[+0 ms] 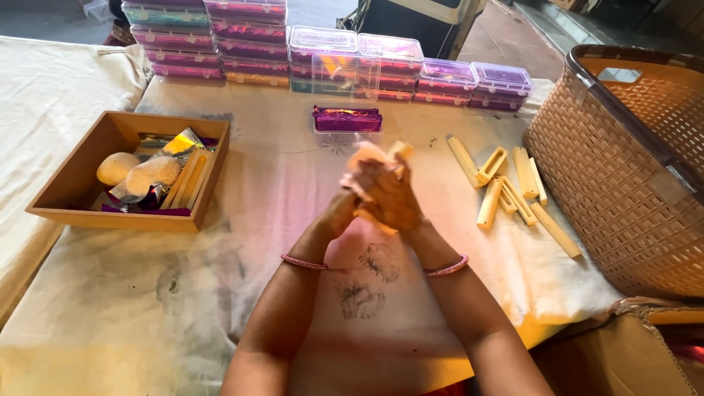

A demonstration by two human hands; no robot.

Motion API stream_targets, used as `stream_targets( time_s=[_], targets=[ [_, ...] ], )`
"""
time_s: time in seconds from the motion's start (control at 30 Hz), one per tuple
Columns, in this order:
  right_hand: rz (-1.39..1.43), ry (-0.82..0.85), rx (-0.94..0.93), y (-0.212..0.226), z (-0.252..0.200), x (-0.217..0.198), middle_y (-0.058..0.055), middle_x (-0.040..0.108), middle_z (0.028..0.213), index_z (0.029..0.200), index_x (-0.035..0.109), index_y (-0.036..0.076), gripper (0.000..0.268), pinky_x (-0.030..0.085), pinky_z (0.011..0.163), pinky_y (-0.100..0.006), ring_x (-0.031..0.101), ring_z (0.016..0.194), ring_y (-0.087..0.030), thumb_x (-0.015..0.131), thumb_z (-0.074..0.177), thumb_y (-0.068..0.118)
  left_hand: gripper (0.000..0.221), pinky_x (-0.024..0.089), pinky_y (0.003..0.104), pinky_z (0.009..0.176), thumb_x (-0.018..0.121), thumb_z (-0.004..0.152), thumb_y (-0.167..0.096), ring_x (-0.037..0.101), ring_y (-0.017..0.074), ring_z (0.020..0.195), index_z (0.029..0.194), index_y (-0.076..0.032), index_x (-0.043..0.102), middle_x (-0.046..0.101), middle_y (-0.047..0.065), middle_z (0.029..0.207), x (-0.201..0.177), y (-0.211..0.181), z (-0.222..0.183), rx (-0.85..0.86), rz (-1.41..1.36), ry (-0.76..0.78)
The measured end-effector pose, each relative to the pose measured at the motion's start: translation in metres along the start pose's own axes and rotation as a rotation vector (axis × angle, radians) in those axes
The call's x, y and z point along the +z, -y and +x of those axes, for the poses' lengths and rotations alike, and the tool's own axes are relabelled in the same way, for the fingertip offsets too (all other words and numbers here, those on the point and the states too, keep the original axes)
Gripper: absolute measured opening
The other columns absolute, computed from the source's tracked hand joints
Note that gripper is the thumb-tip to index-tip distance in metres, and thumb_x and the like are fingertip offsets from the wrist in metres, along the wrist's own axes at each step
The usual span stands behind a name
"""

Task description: Wrapping rectangular products in purple foil and organizing them into plastic containers.

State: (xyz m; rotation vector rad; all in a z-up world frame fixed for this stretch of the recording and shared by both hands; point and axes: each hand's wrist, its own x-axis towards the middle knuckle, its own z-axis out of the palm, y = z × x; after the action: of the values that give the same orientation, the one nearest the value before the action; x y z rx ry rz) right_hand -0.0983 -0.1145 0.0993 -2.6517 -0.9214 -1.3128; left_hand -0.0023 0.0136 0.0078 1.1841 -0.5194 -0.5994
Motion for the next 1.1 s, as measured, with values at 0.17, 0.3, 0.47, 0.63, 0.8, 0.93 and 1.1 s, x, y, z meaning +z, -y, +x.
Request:
stream_targets(
  time_s=[0.17, 0.3, 0.47, 0.63, 0.8, 0.93, 1.1],
  targets=[
    [-0.032, -0.096, 0.33, -0.065, -0.056, 0.016, -0.008, 0.065, 0.125, 0.115, 0.067, 0.012, 0.033, 0.021, 0.122, -0.055, 0.056, 0.131, -0.024, 0.046, 0.104, 0.035, 0.049, 0.05, 0.037, 0.09, 0.055, 0.108, -0.031, 0.061, 0.023, 0.114, 0.15, -0.007, 0.056, 0.065, 0.012, 0.127, 0.012, -0.007, -0.007, 0.01, 0.102, 0.193],
    [-0.204, -0.171, 0.778, -0.081, -0.058, 0.012, -0.012, 0.052, 0.144, 0.127, 0.061, 0.014, 0.032, 0.016, 0.12, -0.055, 0.041, 0.143, -0.027, 0.053, 0.104, 0.034, 0.055, 0.051, 0.039, 0.092, 0.067, 0.099, -0.036, 0.064, 0.0266, 0.112, 0.148, -0.017, 0.053, 0.065, 0.009, 0.128, 0.033, -0.033, -0.024, 0.303, 0.864, -0.179],
    [-0.412, -0.215, 0.865, -0.09, -0.066, 0.016, -0.02, 0.025, 0.167, 0.147, 0.051, 0.01, 0.053, 0.003, 0.12, -0.066, 0.016, 0.157, -0.038, 0.064, 0.102, 0.036, 0.059, 0.048, 0.046, 0.087, 0.08, 0.081, -0.032, 0.062, 0.028, 0.104, 0.137, -0.021, 0.063, 0.066, 0.006, 0.11, 0.024, -0.031, -0.034, 0.605, 1.492, -0.363],
    [-0.325, -0.186, 0.735, -0.079, -0.063, 0.026, -0.019, 0.023, 0.171, 0.149, 0.052, 0.012, 0.051, 0.003, 0.122, -0.065, 0.015, 0.159, -0.036, 0.064, 0.106, 0.038, 0.057, 0.047, 0.047, 0.089, 0.081, 0.082, -0.035, 0.063, 0.0244, 0.107, 0.135, -0.025, 0.064, 0.066, 0.003, 0.109, 0.012, -0.01, -0.027, 0.546, 1.542, -0.394],
    [0.021, 0.041, 0.514, -0.072, -0.062, 0.026, -0.014, 0.055, 0.151, 0.129, 0.065, 0.01, 0.037, 0.019, 0.123, -0.06, 0.045, 0.142, -0.029, 0.054, 0.108, 0.038, 0.06, 0.04, 0.049, 0.093, 0.077, 0.084, -0.045, 0.056, 0.026, 0.114, 0.137, -0.017, 0.064, 0.06, 0.007, 0.123, 0.027, -0.041, -0.038, 0.651, 1.455, -0.577],
    [0.114, 0.164, 0.367, -0.061, -0.049, 0.031, -0.01, 0.069, 0.133, 0.12, 0.072, 0.012, 0.035, 0.021, 0.118, -0.061, 0.058, 0.13, -0.027, 0.052, 0.106, 0.038, 0.052, 0.039, 0.048, 0.096, 0.074, 0.091, -0.042, 0.054, 0.0247, 0.119, 0.135, -0.018, 0.065, 0.058, 0.006, 0.128, 0.003, -0.08, -0.043, 0.706, 1.403, -0.752],
    [0.092, 0.163, 0.398, -0.058, -0.054, 0.033, -0.01, 0.072, 0.125, 0.118, 0.073, 0.012, 0.034, 0.026, 0.115, -0.06, 0.062, 0.122, -0.028, 0.052, 0.108, 0.037, 0.037, 0.042, 0.049, 0.094, 0.076, 0.087, -0.036, 0.057, 0.0255, 0.116, 0.119, -0.019, 0.069, 0.062, 0.005, 0.12, -0.075, -0.131, -0.071, 0.686, 1.507, -0.934]
  ],
)
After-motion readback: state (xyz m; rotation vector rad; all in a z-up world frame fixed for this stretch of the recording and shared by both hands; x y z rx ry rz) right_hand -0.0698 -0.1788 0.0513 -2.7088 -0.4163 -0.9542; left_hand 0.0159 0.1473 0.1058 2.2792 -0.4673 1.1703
